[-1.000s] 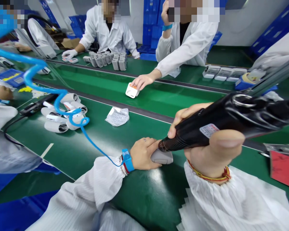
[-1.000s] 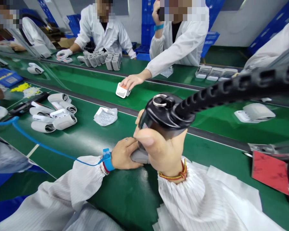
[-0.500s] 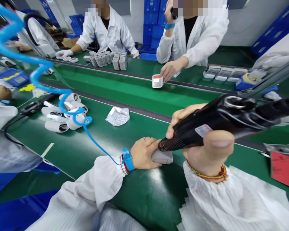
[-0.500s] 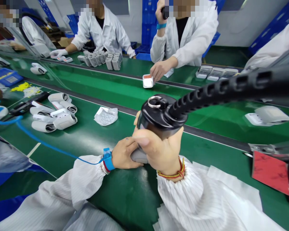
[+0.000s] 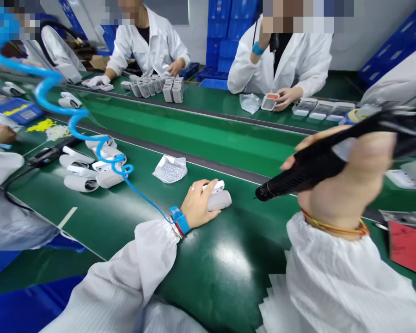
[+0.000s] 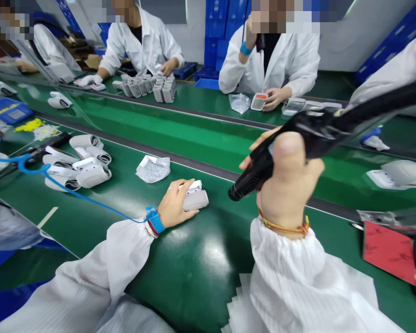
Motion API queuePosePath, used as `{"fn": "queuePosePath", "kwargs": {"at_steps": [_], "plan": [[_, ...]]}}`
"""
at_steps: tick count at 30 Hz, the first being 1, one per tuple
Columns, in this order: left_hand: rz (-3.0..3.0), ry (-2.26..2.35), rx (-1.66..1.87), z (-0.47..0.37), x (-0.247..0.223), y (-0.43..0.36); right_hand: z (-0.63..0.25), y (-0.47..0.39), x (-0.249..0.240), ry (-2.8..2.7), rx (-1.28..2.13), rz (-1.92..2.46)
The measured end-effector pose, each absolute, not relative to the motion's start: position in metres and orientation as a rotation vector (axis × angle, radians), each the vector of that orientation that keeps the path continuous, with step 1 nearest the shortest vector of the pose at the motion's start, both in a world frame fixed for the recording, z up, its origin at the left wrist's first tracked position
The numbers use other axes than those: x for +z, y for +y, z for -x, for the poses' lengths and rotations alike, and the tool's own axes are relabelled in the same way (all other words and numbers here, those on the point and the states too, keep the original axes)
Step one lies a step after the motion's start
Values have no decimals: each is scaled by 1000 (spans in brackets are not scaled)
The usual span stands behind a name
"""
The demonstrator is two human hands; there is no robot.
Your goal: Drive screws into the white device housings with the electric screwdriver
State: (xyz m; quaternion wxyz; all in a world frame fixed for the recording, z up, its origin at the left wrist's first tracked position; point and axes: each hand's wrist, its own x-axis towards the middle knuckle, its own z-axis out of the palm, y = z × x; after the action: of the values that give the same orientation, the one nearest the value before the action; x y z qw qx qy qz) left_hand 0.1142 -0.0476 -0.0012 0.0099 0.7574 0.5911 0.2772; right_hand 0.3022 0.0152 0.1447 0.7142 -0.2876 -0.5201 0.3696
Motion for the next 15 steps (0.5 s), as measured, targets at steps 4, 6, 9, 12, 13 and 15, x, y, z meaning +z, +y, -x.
{"fn": "queuePosePath", "kwargs": {"at_steps": [4, 6, 9, 12, 13, 15], "plan": [[-2369, 1946, 794, -113, 1, -48, -301, 40, 123, -1182, 783, 783], [-2387, 1972, 746, -112, 3, -49, -304, 50, 115, -1164, 822, 850], [-2410, 1990, 681, -110, 4, -49, -310, 59, 114, -1148, 888, 908], [-2418, 1984, 650, -106, 3, -48, -319, 64, 121, -1066, 798, 836], [-2407, 1985, 658, -105, 3, -47, -321, 65, 123, -1019, 762, 810], [-2349, 1996, 709, -103, 3, -46, -325, 66, 127, -943, 750, 784]]}}
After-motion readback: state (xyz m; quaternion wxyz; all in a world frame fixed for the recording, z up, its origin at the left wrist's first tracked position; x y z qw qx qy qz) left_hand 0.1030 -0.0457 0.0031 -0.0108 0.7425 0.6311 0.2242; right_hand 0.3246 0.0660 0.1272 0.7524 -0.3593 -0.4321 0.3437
